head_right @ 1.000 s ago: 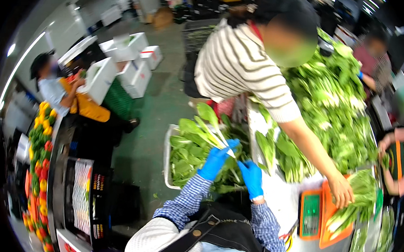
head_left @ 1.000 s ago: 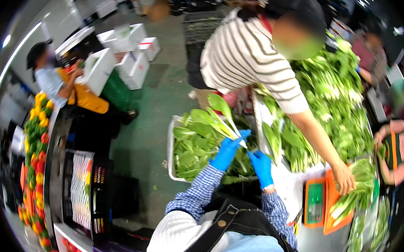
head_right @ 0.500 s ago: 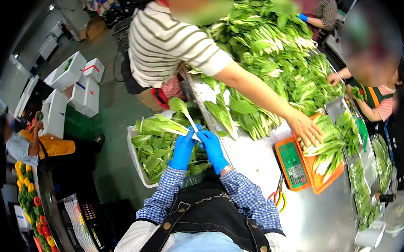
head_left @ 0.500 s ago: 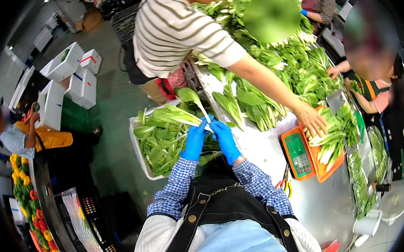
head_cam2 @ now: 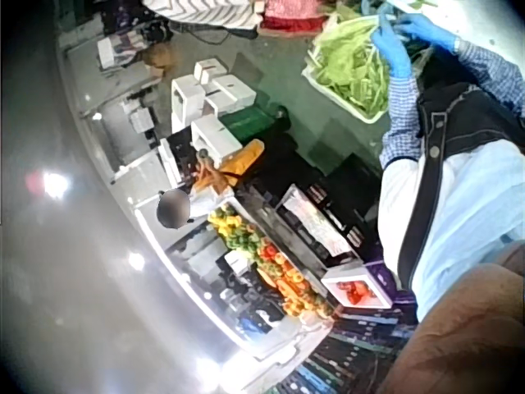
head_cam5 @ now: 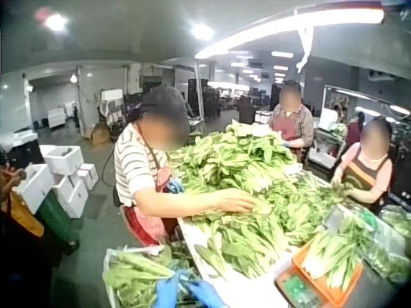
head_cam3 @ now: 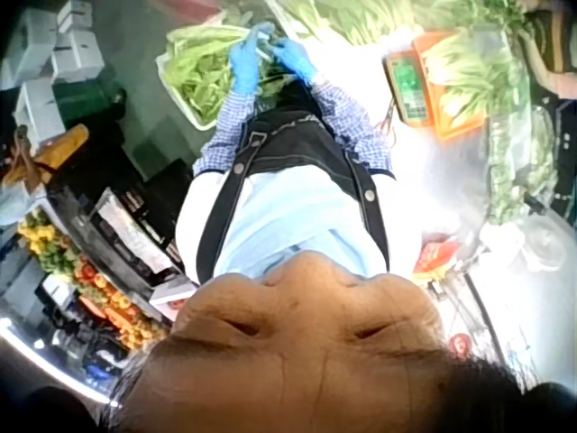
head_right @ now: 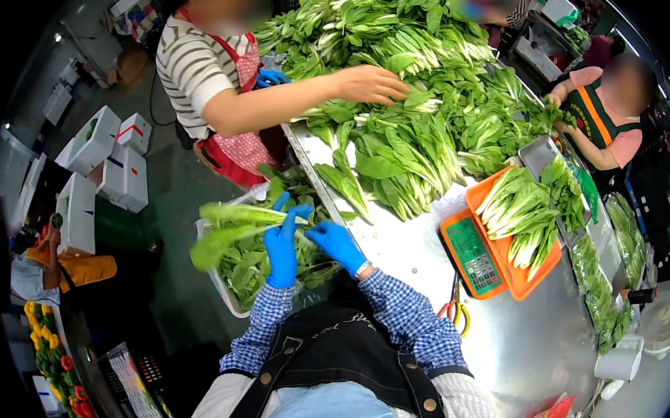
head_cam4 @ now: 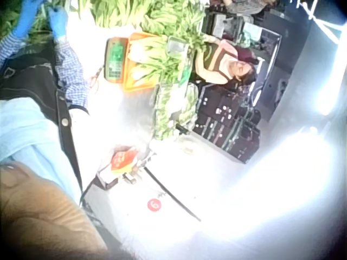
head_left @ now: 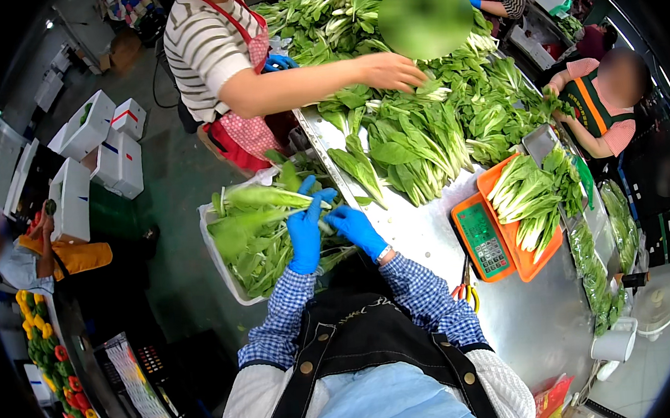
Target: The person puts leafy greens into a plastic bag, seals the bag, and then picks up another bunch of greens to trim the roots with a knife before placing them in a bin.
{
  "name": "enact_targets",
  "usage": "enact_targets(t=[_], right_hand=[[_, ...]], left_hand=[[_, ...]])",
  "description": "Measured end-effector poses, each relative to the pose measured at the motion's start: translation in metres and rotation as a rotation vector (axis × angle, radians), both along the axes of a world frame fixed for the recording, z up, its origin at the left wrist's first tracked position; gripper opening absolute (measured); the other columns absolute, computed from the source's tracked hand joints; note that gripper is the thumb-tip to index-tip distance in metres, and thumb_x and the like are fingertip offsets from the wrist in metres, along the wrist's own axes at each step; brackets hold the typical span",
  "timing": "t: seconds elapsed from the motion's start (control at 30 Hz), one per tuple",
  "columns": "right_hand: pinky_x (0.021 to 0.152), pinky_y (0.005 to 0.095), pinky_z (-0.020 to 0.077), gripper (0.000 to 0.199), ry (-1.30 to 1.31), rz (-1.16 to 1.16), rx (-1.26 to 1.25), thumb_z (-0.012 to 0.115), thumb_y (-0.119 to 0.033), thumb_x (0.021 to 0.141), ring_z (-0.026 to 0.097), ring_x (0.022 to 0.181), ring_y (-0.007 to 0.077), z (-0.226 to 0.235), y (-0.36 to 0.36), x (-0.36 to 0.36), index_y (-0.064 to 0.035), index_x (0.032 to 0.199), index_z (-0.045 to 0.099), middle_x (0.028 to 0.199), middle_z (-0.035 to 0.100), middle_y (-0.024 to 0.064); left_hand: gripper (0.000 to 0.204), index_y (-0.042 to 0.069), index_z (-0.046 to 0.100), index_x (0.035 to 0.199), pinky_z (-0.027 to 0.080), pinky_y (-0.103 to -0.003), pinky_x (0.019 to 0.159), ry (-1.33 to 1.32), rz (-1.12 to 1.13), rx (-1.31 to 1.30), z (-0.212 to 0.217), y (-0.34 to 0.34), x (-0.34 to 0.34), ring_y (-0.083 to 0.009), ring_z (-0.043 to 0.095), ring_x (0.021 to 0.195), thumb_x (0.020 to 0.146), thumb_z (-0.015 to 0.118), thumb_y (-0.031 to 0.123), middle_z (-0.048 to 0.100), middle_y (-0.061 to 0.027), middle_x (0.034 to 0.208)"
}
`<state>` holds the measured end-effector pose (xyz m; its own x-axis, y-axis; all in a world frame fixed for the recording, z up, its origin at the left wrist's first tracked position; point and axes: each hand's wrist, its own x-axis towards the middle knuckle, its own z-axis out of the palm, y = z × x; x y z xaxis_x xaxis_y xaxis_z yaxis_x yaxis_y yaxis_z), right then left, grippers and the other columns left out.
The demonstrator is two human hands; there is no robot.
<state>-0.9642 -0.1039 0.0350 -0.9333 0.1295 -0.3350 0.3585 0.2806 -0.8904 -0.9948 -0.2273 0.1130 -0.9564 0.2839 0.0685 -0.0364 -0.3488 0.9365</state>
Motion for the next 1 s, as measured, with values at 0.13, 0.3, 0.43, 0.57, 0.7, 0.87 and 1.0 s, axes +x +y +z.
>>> enact_targets(t=[0.13, 0.3, 0.43, 0.57, 0.7, 0.87, 1.0], right_hand=[[0.065, 0.0351, 0.0465, 0.036, 0.466, -0.588, 0.752, 0.067, -0.027, 0.076, 0.060, 0.074, 0.0282, -0.013, 0.046, 0.015, -0.0030, 0.101, 0.056, 0.087, 0.063, 0.0137], [0.064, 0.0324, 0.0457, 0.032, 0.405, -0.522, 0.747, 0.065, -0.023, 0.078, 0.058, 0.071, 0.0233, -0.050, 0.086, 0.030, -0.0013, 0.099, 0.057, 0.088, 0.063, 0.0123], [0.057, 0.0222, 0.0405, 0.025, 0.254, -0.617, -0.320, 0.057, -0.023, 0.086, 0.049, 0.063, 0.0087, -0.034, 0.084, 0.025, -0.0009, 0.096, 0.061, 0.085, 0.061, 0.0036], [0.061, 0.0170, 0.0372, 0.030, 0.309, -0.445, -0.780, 0.046, -0.024, 0.092, 0.047, 0.070, 0.0045, 0.013, 0.053, 0.021, -0.0014, 0.107, 0.059, 0.092, 0.061, 0.0006], [0.058, 0.0170, 0.0352, 0.030, 0.247, -0.287, -0.947, 0.046, -0.023, 0.091, 0.044, 0.065, 0.0040, 0.039, 0.030, 0.019, -0.0009, 0.108, 0.058, 0.093, 0.061, 0.0004], [0.049, 0.0171, 0.0310, 0.026, 0.145, -0.243, -0.803, 0.049, -0.024, 0.090, 0.040, 0.055, 0.0038, 0.038, -0.001, 0.018, -0.0018, 0.095, 0.062, 0.074, 0.057, -0.0019], [0.047, 0.0172, 0.0308, 0.023, 0.127, -0.374, -0.652, 0.053, -0.024, 0.088, 0.041, 0.053, 0.0046, 0.032, -0.015, 0.019, -0.0024, 0.090, 0.063, 0.070, 0.057, -0.0007]], left_hand=[[0.037, 0.003, 0.046, 0.123, 0.048, -0.032, 0.073, -0.372, -0.077, 0.367, -0.024, -0.003, -0.004, -0.0180, 0.057, 0.085, 0.088, 0.050, 0.013, 0.058, -0.0095, 0.101], [0.030, 0.004, 0.051, 0.114, 0.040, -0.023, 0.057, -0.521, -0.127, 0.453, -0.069, -0.005, -0.011, -0.0095, 0.050, 0.070, 0.084, 0.053, 0.007, 0.055, -0.0021, 0.086], [0.024, 0.004, 0.053, 0.109, 0.034, -0.022, 0.052, -0.525, -0.175, 0.412, -0.071, -0.003, -0.013, -0.0069, 0.044, 0.061, 0.086, 0.053, 0.008, 0.049, 0.0013, 0.073], [0.025, 0.003, 0.053, 0.110, 0.031, -0.020, 0.048, -0.538, -0.189, 0.435, -0.080, -0.009, -0.017, -0.0067, 0.044, 0.058, 0.086, 0.056, 0.011, 0.052, 0.0000, 0.071], [0.033, 0.002, 0.050, 0.117, 0.035, -0.020, 0.049, -0.551, -0.159, 0.389, -0.080, 0.000, -0.017, -0.0067, 0.049, 0.065, 0.086, 0.056, 0.011, 0.060, -0.0049, 0.092], [0.033, 0.004, 0.050, 0.117, 0.037, -0.021, 0.054, -0.456, -0.290, 0.307, -0.081, 0.000, -0.011, -0.0080, 0.054, 0.076, 0.086, 0.056, 0.013, 0.059, -0.0010, 0.094], [0.031, 0.004, 0.052, 0.114, 0.039, -0.022, 0.057, -0.487, -0.214, 0.251, -0.099, -0.005, -0.015, -0.0087, 0.055, 0.076, 0.085, 0.056, 0.013, 0.060, -0.0013, 0.093]])
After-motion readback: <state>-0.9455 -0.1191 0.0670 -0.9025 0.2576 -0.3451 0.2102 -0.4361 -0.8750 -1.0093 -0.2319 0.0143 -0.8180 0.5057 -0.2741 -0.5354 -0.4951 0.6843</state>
